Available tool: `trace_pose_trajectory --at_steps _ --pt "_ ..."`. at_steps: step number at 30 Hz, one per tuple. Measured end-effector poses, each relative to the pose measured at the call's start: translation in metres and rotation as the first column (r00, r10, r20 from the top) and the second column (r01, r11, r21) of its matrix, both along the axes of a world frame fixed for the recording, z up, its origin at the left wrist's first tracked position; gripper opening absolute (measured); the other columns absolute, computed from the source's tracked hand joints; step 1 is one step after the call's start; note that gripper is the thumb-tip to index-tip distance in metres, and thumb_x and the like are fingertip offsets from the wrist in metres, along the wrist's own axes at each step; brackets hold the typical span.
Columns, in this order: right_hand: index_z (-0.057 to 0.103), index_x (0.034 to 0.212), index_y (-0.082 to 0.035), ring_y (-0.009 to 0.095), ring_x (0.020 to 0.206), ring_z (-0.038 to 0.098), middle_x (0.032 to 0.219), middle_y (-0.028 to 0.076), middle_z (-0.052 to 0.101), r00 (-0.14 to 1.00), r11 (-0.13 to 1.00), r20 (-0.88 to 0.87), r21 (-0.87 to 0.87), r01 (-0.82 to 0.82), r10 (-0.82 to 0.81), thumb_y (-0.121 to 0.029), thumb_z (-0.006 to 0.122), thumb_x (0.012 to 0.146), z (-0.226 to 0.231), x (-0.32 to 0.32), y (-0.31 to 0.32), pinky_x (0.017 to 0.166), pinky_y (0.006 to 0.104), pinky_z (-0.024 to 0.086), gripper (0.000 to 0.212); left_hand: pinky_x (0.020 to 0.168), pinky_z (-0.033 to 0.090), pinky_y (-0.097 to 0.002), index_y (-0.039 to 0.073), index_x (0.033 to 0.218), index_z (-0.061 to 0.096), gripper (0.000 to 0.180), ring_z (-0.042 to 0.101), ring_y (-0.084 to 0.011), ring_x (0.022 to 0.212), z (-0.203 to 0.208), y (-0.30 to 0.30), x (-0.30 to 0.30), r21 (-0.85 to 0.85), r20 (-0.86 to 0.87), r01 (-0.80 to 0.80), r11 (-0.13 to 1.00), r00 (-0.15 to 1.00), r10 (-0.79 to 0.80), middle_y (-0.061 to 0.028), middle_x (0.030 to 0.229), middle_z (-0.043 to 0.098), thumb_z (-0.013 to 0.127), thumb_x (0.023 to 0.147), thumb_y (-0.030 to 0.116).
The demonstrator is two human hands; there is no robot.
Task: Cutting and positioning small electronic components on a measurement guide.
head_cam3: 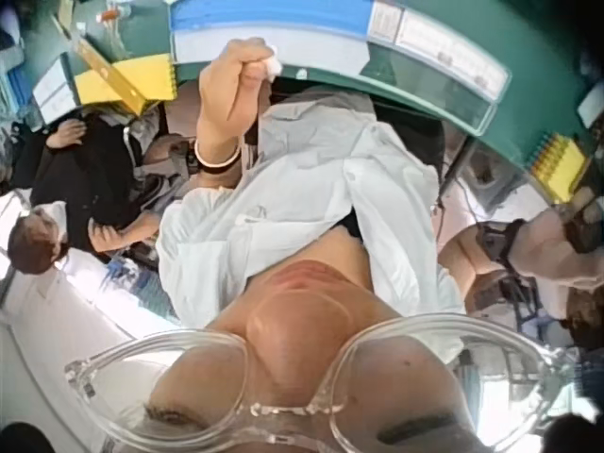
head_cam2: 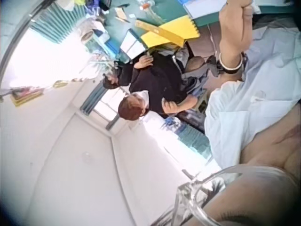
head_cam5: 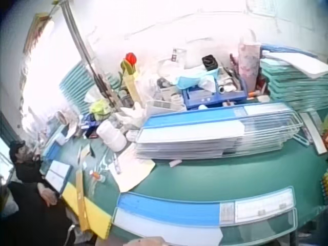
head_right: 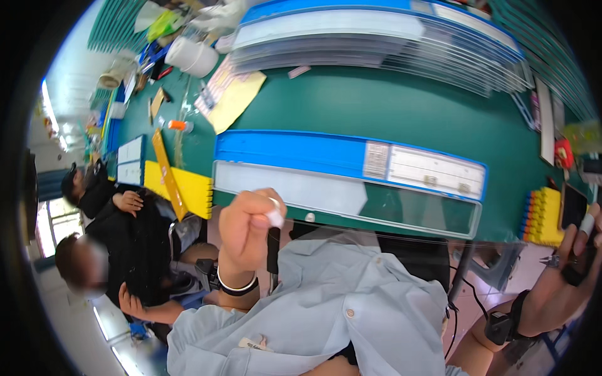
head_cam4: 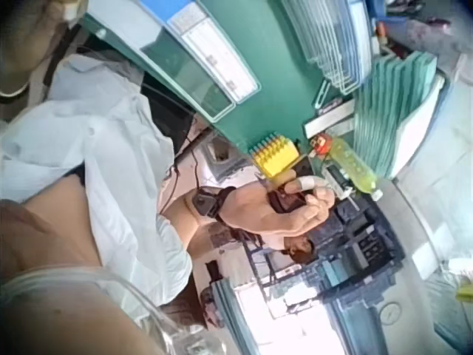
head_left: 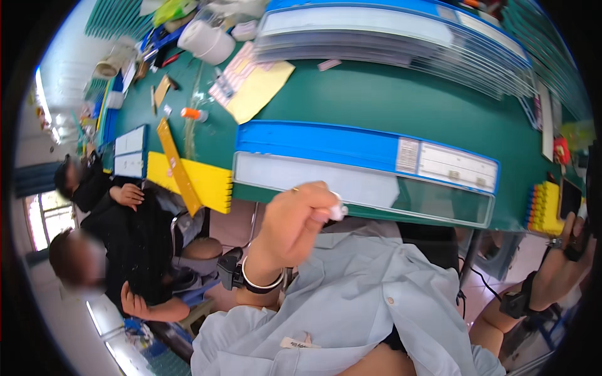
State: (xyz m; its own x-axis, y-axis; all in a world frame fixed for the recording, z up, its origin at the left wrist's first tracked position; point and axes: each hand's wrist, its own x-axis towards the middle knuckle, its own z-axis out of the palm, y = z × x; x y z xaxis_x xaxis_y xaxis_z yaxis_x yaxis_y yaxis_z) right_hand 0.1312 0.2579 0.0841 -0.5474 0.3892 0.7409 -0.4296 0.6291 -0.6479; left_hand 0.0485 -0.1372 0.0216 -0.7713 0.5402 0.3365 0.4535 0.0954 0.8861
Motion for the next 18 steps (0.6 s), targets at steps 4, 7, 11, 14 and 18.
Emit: trace_pose_trajectory --at_steps 4,7,11,14,18 --pt "0.058 0.127 0.004 0.007 0.084 0.049 0.112 0.006 0.055 0.958 0.823 0.205 -0.565 -0.052 0.201 -0.016 0.051 0.102 -0.03 -0.01 -0.001 0.061 0.0219 0.037 0.032 0.062 0.049 -0.0332 0.0 0.1 0.061 0.007 0.063 -0.022 0.069 -0.001 -0.045 -0.006 -0.13 -0.065 -0.311 0.942 0.95 0.305 -0.0113 0.084 0.068 0.059 0.094 -0.001" --pt "0.059 0.113 0.002 0.005 0.076 0.043 0.115 0.006 0.049 0.941 0.761 0.333 -0.626 0.169 0.065 -0.013 0.049 0.102 -0.044 -0.032 -0.029 0.056 0.0183 0.031 0.021 0.067 0.049 -0.0325 0.0 0.099 0.062 0.008 0.062 -0.0215 0.072 -0.009 -0.061 -0.028 -0.161 -0.25 -0.5 0.851 0.855 0.454 -0.0116 0.091 0.07 0.06 0.092 -0.003" --pt "0.049 0.089 -0.003 0.004 0.068 0.038 0.106 0.009 0.048 0.78 0.848 0.452 -0.498 -0.183 0.433 -0.013 0.048 0.098 -0.032 -0.06 -0.072 0.055 0.018 0.03 0.014 0.079 0.047 -0.0324 -0.001 0.093 0.066 0.01 0.061 -0.0247 0.084 0.0 -0.072 -0.045 -0.22 -0.645 -0.789 0.574 0.559 0.521 -0.011 0.097 0.07 0.066 0.086 -0.007" --pt "0.05 0.088 -0.002 0.004 0.067 0.038 0.105 0.009 0.048 0.748 0.86 0.49 -0.463 -0.212 0.448 -0.011 0.047 0.098 -0.036 -0.067 -0.083 0.054 0.0174 0.03 0.014 0.081 0.046 -0.0338 -0.001 0.091 0.069 0.011 0.061 -0.026 0.089 -0.007 -0.086 -0.053 -0.269 -0.709 -0.843 0.466 0.501 0.497 -0.0102 0.097 0.068 0.071 0.081 -0.006" --pt "0.053 0.088 0.001 0.003 0.059 0.035 0.104 0.011 0.05 0.706 0.878 0.545 -0.41 -0.245 0.452 -0.011 0.048 0.098 -0.043 -0.076 -0.099 0.053 0.0168 0.03 0.016 0.081 0.049 -0.0342 -0.003 0.095 0.069 0.012 0.064 -0.0243 0.087 -0.016 -0.084 -0.058 -0.288 -0.694 -0.861 0.419 0.489 0.528 -0.0093 0.09 0.07 0.071 0.083 -0.006"
